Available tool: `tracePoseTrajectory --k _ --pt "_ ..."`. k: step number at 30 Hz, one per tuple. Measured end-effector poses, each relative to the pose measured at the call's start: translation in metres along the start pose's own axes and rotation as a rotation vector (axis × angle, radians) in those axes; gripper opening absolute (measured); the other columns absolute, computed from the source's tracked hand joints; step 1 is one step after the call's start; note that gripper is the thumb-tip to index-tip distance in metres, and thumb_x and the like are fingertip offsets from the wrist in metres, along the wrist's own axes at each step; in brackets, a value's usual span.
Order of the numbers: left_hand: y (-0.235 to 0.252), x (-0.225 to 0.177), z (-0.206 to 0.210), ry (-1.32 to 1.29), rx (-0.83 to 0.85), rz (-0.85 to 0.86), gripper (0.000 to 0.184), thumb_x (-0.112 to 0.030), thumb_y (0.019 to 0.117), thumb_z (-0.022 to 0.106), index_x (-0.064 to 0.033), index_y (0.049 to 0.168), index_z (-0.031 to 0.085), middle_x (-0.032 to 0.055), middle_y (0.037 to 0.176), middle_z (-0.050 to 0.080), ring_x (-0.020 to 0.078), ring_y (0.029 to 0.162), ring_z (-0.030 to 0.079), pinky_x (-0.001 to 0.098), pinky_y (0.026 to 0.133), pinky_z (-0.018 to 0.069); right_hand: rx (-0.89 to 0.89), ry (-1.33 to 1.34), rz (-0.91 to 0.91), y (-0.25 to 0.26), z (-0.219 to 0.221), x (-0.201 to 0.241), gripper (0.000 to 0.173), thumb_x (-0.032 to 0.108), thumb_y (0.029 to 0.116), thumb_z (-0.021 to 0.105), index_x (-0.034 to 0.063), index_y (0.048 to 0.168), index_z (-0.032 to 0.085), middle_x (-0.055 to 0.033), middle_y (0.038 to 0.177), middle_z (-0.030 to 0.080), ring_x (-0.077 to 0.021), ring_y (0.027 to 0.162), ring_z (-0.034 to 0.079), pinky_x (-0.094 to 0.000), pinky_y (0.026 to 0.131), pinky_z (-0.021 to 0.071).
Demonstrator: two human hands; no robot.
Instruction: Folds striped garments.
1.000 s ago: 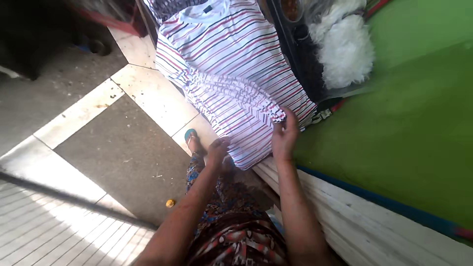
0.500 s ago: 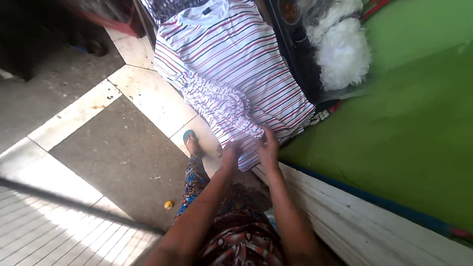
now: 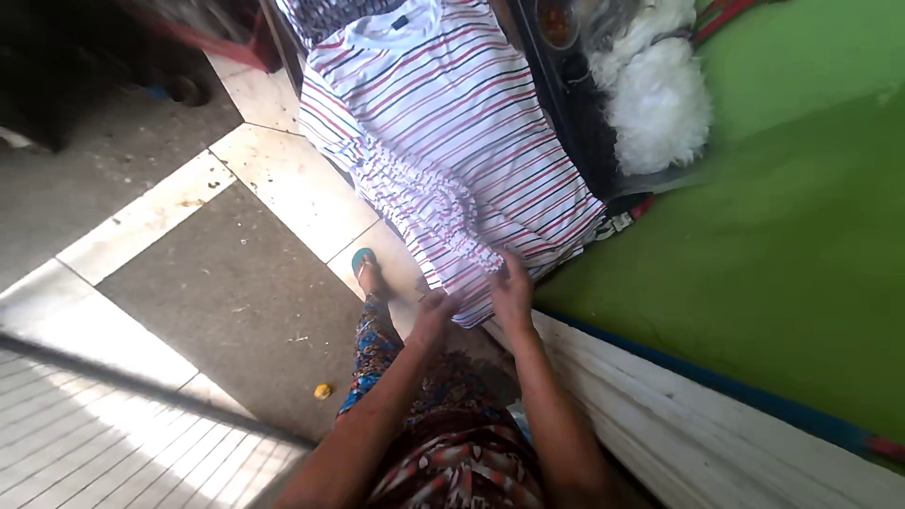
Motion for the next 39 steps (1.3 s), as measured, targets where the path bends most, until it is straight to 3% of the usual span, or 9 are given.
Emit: tracePoseTrajectory --k 5,10,15,22,25,29,33,36,39 --pt "-0.010 -0.011 0.008 0.050 -0.020 -0.021 0.015 -0.006 0.1027 0.058 -0.0014 0.088 0.061 0.0008 0.071 0.066 0.0085 0.062 0.065 0.0256 0.067 0.0584 -0.051 -0.121 -0.226 -0.013 0.004 0.010 0.036 -0.010 0.0899 0.060 -0.0072 0.125 0.065 -0.0277 0.121 0.066 -0.0399 0.112 0.065 -0.0512 0.095 0.0545" --pt "-0.010 -0.020 0.012 0.122 -0.061 -0.066 0.018 -0.008 0.1047 0.055 0.0023 0.094 0.065 0.0027 0.076 0.066 0.0087 0.070 0.065 0.0251 0.072 0.0563 0.069 -0.184 -0.198 -0.029 0.025 -0.016 0.032 -0.010 0.0892 0.058 -0.0083 0.119 0.070 -0.0274 0.114 0.070 -0.0413 0.109 0.068 -0.0502 0.097 0.0543" --pt "-0.011 -0.025 0.016 0.101 -0.082 -0.112 0.019 -0.006 0.1048 0.054 0.0041 0.093 0.065 0.0024 0.072 0.065 0.0072 0.064 0.064 0.0226 0.068 0.0566 0.158 -0.235 -0.131 -0.028 0.021 -0.009 0.034 -0.009 0.0931 0.056 -0.0090 0.125 0.065 -0.0289 0.123 0.066 -0.0428 0.119 0.064 -0.0509 0.104 0.0502" --pt "-0.013 -0.028 0.023 0.014 -0.072 -0.117 0.012 0.001 0.1017 0.055 0.0067 0.096 0.063 0.0061 0.076 0.067 0.0104 0.067 0.067 0.0251 0.070 0.0589 0.156 -0.227 -0.193 -0.032 0.017 -0.005 0.035 -0.009 0.0933 0.054 -0.0109 0.128 0.063 -0.0303 0.124 0.065 -0.0434 0.120 0.063 -0.0498 0.104 0.0502" --pt "-0.014 -0.030 0.026 -0.056 -0.095 -0.129 0.006 0.003 0.0994 0.058 0.0070 0.103 0.061 0.0072 0.080 0.067 0.0107 0.069 0.067 0.0247 0.070 0.0584 0.212 -0.229 -0.199 -0.034 0.017 -0.006 0.048 -0.006 0.0881 0.061 -0.0100 0.136 0.056 -0.0297 0.132 0.061 -0.0426 0.127 0.057 -0.0492 0.109 0.0457" --pt "-0.015 -0.039 0.029 0.073 -0.068 -0.011 0.008 -0.001 0.0989 0.061 0.0049 0.100 0.067 0.0063 0.092 0.069 0.0096 0.087 0.064 0.0270 0.082 0.0533 0.091 -0.245 -0.209 -0.021 0.019 -0.002 0.036 -0.007 0.0886 0.063 -0.0103 0.125 0.064 -0.0295 0.122 0.066 -0.0450 0.118 0.062 -0.0547 0.102 0.0496" --pt "-0.011 -0.050 0.013 0.195 -0.087 0.015 0.021 -0.007 0.1034 0.057 0.0044 0.118 0.066 0.0129 0.115 0.066 0.0155 0.103 0.062 0.0328 0.089 0.0509 0.037 -0.199 -0.151 0.020 -0.018 0.026 0.043 -0.005 0.0951 0.059 -0.0092 0.137 0.054 -0.0330 0.133 0.058 -0.0457 0.124 0.058 -0.0565 0.104 0.0477" --pt "0.003 -0.035 -0.006 0.221 -0.134 -0.078 0.025 -0.008 0.1045 0.054 0.0064 0.124 0.060 0.0154 0.111 0.064 0.0158 0.094 0.062 0.0310 0.084 0.0519 -0.184 -0.055 -0.170 0.048 -0.049 0.040 0.042 -0.001 0.0939 0.063 -0.0073 0.135 0.056 -0.0298 0.127 0.062 -0.0354 0.111 0.065 -0.0457 0.094 0.0547" --pt "0.018 -0.025 -0.001 0.225 -0.173 -0.133 0.033 -0.014 0.1063 0.054 0.0075 0.131 0.055 0.0195 0.112 0.065 0.0195 0.096 0.063 0.0335 0.085 0.0514 -0.177 -0.008 -0.129 0.048 -0.047 0.048 0.043 0.001 0.0952 0.064 -0.0030 0.137 0.055 -0.0259 0.124 0.062 -0.0289 0.096 0.066 -0.0419 0.083 0.0556"
Point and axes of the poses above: each hand's wrist, its own y-axis towards the middle knuckle, its own z-axis out of the palm, x = y × z, the point moved 5 cm from there along y, towards the middle knuckle
